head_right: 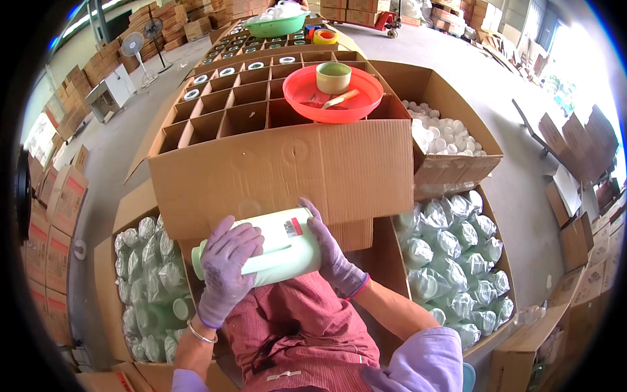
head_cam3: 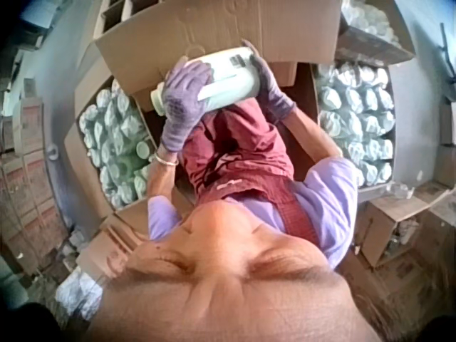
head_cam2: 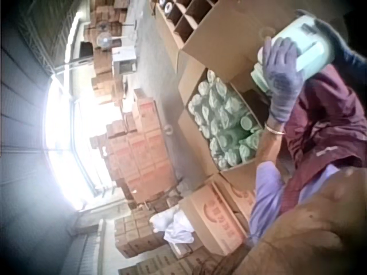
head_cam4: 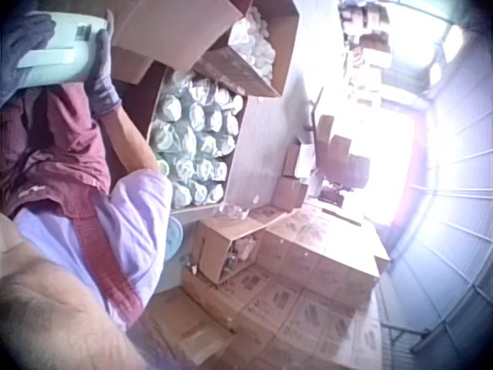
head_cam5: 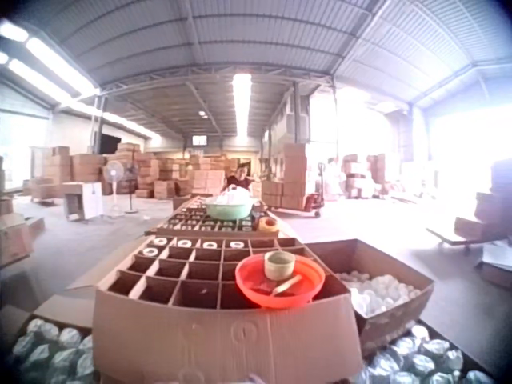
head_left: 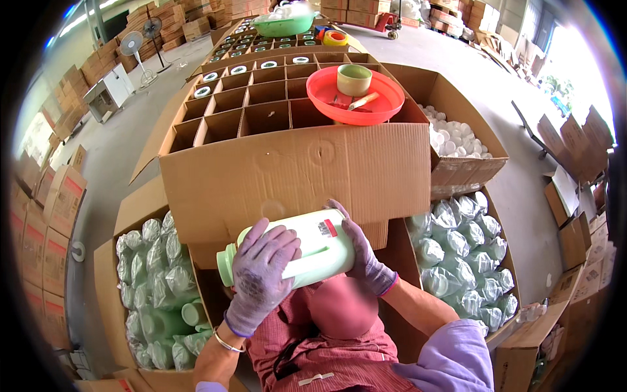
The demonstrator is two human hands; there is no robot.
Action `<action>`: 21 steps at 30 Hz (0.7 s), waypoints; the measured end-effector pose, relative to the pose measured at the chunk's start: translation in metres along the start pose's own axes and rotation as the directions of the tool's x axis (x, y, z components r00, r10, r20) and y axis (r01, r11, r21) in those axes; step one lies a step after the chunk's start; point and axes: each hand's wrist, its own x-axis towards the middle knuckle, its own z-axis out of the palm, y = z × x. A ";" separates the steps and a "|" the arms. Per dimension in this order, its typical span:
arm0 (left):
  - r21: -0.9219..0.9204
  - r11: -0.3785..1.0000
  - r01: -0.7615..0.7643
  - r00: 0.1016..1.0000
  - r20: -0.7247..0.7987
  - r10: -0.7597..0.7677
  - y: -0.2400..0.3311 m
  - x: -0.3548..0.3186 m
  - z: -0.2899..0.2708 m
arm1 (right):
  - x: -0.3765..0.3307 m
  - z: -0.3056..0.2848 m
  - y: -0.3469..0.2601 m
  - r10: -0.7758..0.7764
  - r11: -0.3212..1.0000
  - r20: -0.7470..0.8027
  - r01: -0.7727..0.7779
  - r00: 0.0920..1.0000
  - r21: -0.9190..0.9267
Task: The person assembles light green thermos bottles by inserting a small cup into the opening, screwing on the lid, and sealing the unit with a plastic bag. The person then places the wrapped thermos into a cardboard box.
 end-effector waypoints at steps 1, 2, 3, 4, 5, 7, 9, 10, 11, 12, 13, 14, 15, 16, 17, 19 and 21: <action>-0.025 0.999 0.028 1.000 -0.006 -0.028 -0.006 -0.003 0.004 | -0.003 0.004 -0.003 0.038 0.997 -0.025 -0.040 0.999 -0.065; -0.050 0.997 0.055 0.998 -0.012 -0.056 -0.012 -0.007 0.008 | -0.007 0.010 -0.010 0.075 0.988 -0.052 -0.081 0.996 -0.130; -0.168 0.973 0.160 0.986 -0.011 -0.164 -0.018 -0.013 0.010 | -0.008 0.015 -0.016 0.107 0.974 -0.081 -0.120 0.991 -0.191; -0.274 0.926 0.259 0.962 -0.009 -0.271 -0.022 -0.024 0.006 | -0.006 0.006 -0.017 0.025 0.881 0.032 -0.007 0.999 -0.473; -0.376 0.858 0.349 0.927 0.003 -0.375 -0.025 -0.034 -0.001 | -0.008 0.001 -0.025 -0.079 0.771 0.248 0.217 0.966 -0.598; -0.647 0.242 0.723 0.586 0.389 -0.710 -0.024 -0.035 -0.018 | -0.009 0.008 -0.057 -0.134 0.418 0.653 0.640 0.745 -0.644; -0.618 0.216 0.756 0.587 0.493 -0.642 -0.023 -0.028 -0.019 | -0.007 0.025 -0.076 -0.024 0.332 0.815 0.774 0.579 -0.540; -0.614 0.182 0.768 0.573 0.532 -0.624 -0.022 -0.027 -0.019 | -0.008 0.027 -0.077 -0.010 0.327 0.818 0.775 0.575 -0.541; -0.636 0.103 0.765 0.542 0.550 -0.635 -0.022 -0.027 -0.016 | -0.008 0.028 -0.076 0.005 0.322 0.821 0.776 0.571 -0.542; -0.656 0.031 0.754 0.520 0.569 -0.637 -0.021 -0.025 -0.014 | -0.011 0.027 -0.075 -0.003 0.372 0.747 0.694 0.665 -0.617; -0.668 0.164 0.726 0.567 0.447 -0.692 -0.022 -0.031 -0.011 | -0.012 0.025 -0.068 -0.002 0.425 0.671 0.608 0.741 -0.671; -0.659 0.294 0.692 0.611 0.318 -0.725 -0.023 -0.042 -0.005 | -0.015 0.021 -0.056 -0.041 0.581 0.571 0.485 0.820 -0.654; -0.630 0.411 0.659 0.651 0.204 -0.732 -0.022 -0.048 0.000 | -0.015 0.010 -0.043 -0.092 0.603 0.520 0.463 0.849 -0.649; -0.504 0.551 0.665 0.698 0.159 -0.698 -0.016 -0.038 -0.005 | -0.013 0.005 -0.039 -0.084 0.610 0.513 0.451 0.854 -0.652; -0.595 0.483 0.642 0.675 0.142 -0.724 -0.015 -0.043 0.005 | -0.013 0.002 -0.038 -0.077 0.615 0.504 0.438 0.860 -0.655; -0.736 0.341 0.585 0.613 0.125 -0.780 -0.014 -0.065 0.021 | -0.011 0.000 -0.037 -0.021 0.630 0.496 0.397 0.868 -0.668; -0.675 0.337 0.656 0.574 0.157 -0.804 -0.006 -0.089 0.020 | -0.005 0.003 -0.042 0.088 0.616 0.497 0.345 0.863 -0.709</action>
